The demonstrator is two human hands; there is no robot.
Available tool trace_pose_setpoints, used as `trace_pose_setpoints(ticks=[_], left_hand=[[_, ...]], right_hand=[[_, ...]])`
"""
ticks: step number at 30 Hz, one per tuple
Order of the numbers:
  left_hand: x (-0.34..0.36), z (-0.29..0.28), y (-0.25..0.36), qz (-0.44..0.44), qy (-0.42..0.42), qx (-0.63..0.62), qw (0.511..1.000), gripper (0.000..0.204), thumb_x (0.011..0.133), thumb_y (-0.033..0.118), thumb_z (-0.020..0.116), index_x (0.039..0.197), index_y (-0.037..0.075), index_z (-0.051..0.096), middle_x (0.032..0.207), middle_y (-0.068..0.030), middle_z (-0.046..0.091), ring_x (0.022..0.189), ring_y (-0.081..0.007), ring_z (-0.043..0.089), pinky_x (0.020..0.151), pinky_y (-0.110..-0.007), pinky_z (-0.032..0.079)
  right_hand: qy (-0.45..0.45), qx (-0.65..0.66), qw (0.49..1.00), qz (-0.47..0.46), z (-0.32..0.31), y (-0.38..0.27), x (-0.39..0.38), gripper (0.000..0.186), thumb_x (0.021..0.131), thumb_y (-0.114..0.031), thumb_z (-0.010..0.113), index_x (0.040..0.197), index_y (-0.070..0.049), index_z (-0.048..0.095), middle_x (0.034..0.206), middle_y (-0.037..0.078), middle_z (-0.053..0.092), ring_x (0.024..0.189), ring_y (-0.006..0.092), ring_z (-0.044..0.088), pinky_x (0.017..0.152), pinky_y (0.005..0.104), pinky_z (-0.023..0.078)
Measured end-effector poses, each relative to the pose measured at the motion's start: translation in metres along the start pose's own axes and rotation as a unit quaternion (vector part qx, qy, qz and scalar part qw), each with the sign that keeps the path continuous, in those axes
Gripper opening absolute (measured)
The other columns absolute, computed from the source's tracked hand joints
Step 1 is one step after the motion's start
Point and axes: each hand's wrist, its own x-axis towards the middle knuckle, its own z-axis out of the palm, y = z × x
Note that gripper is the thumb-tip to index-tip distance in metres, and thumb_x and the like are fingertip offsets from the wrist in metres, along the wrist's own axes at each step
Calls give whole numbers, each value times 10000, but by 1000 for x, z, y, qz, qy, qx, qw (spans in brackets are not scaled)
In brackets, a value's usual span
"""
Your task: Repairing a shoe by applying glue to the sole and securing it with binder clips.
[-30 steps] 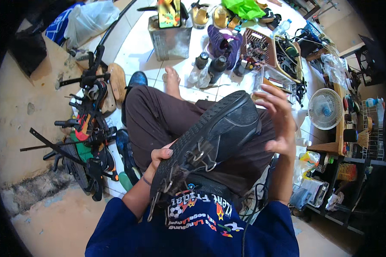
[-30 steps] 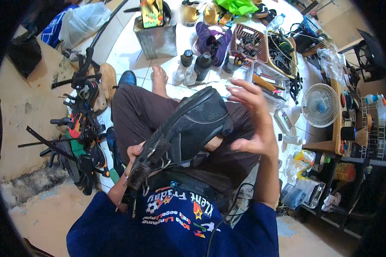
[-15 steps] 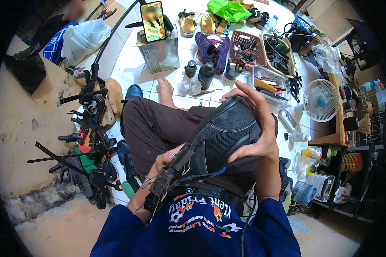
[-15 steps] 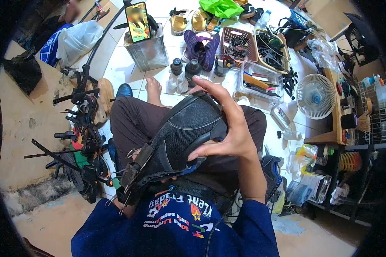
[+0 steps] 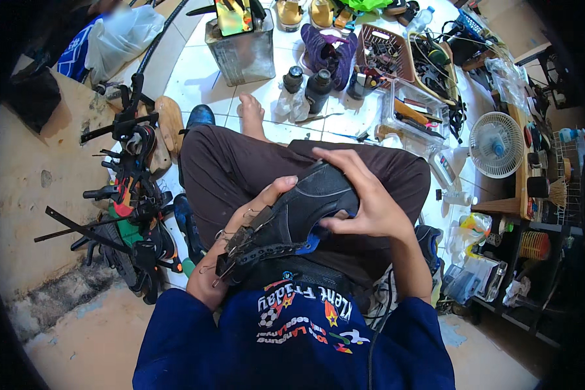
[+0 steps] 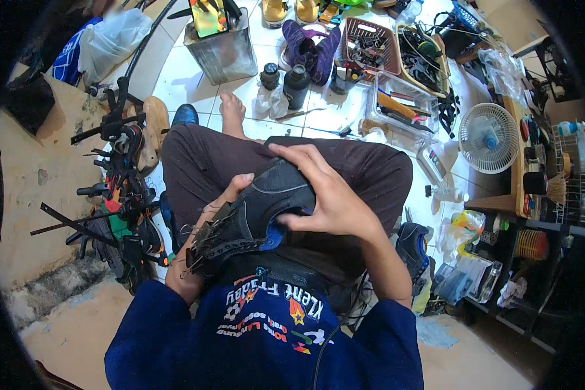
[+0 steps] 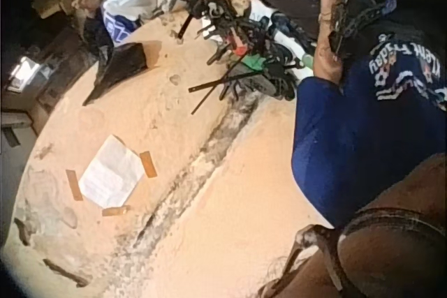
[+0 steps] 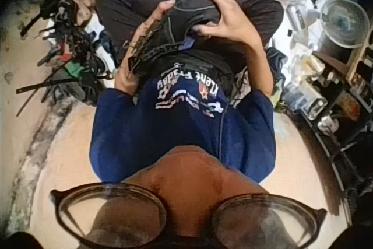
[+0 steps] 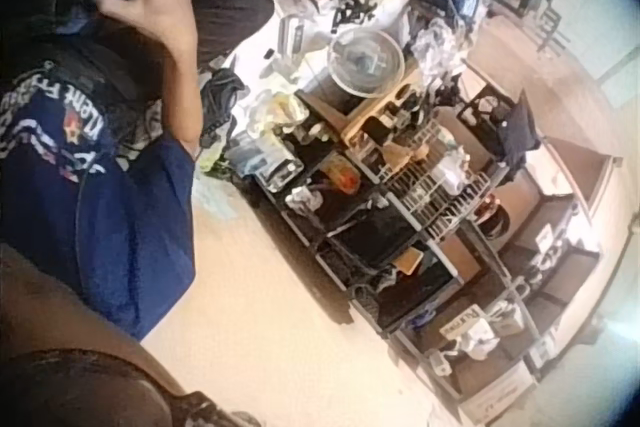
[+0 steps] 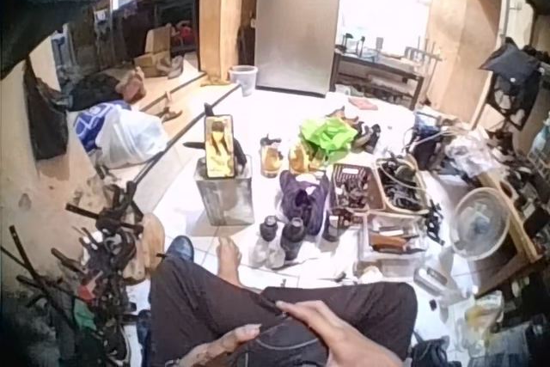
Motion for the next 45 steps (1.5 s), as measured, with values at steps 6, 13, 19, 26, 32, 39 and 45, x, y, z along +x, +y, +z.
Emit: trace_pose_setpoints(ticks=[6, 13, 19, 26, 32, 39, 45], left_hand=[[14, 0, -10, 175, 39, 390, 903, 567, 911, 301, 656, 1352, -9, 480, 1217, -117, 621, 1078, -156, 635, 920, -251, 516], [69, -4, 12, -12, 41, 297, 954, 405, 936, 348, 592, 1111, -15, 629, 978, -80, 695, 834, -99, 675, 710, -218, 536], [88, -17, 11, -54, 57, 250, 965, 398, 908, 327, 619, 1117, -12, 620, 922, -89, 693, 729, -123, 682, 621, -210, 555], [92, -24, 21, -47, 26, 314, 948, 467, 926, 374, 589, 1115, -52, 617, 955, -66, 680, 780, -91, 650, 687, -214, 524], [84, -25, 24, 28, -5, 296, 955, 469, 895, 291, 547, 1239, -28, 549, 1147, -117, 623, 1036, -166, 607, 907, -295, 482], [40, -2, 16, 89, -99, 376, 917, 317, 914, 195, 577, 1144, -22, 604, 1039, -24, 636, 923, -76, 592, 806, -231, 470], [-5, 35, 18, 193, -123, 427, 875, 502, 891, 224, 604, 1311, -37, 521, 1200, -71, 588, 1065, -125, 561, 921, -262, 448]], right_hand=[[-79, -122, 986, 76, 5, 18, -8, 713, 629, -122, 721, 1290, -22, 474, 1169, 168, 527, 1092, 378, 525, 948, 429, 427], [54, -25, 995, 80, 29, 51, -10, 618, 612, -9, 724, 1200, -9, 532, 1139, 171, 571, 1053, 328, 592, 919, 366, 471], [88, -28, 989, 115, 32, 80, -10, 400, 605, -100, 765, 957, 12, 613, 925, 129, 645, 867, 304, 660, 795, 345, 499], [79, -21, 992, 93, 31, 75, 0, 465, 546, -86, 732, 988, -30, 599, 968, 126, 639, 950, 334, 619, 843, 401, 477], [53, -32, 996, 56, 27, 47, 10, 641, 564, -96, 759, 1177, -44, 578, 1119, 101, 640, 1020, 304, 619, 906, 398, 452], [16, -79, 997, 12, 32, -10, -2, 839, 541, -62, 737, 1345, -117, 504, 1258, 63, 603, 1122, 278, 578, 929, 408, 414], [86, -87, 990, -71, 28, -61, -7, 853, 561, -66, 778, 1361, -121, 489, 1349, 160, 480, 1231, 355, 496, 987, 430, 418]])
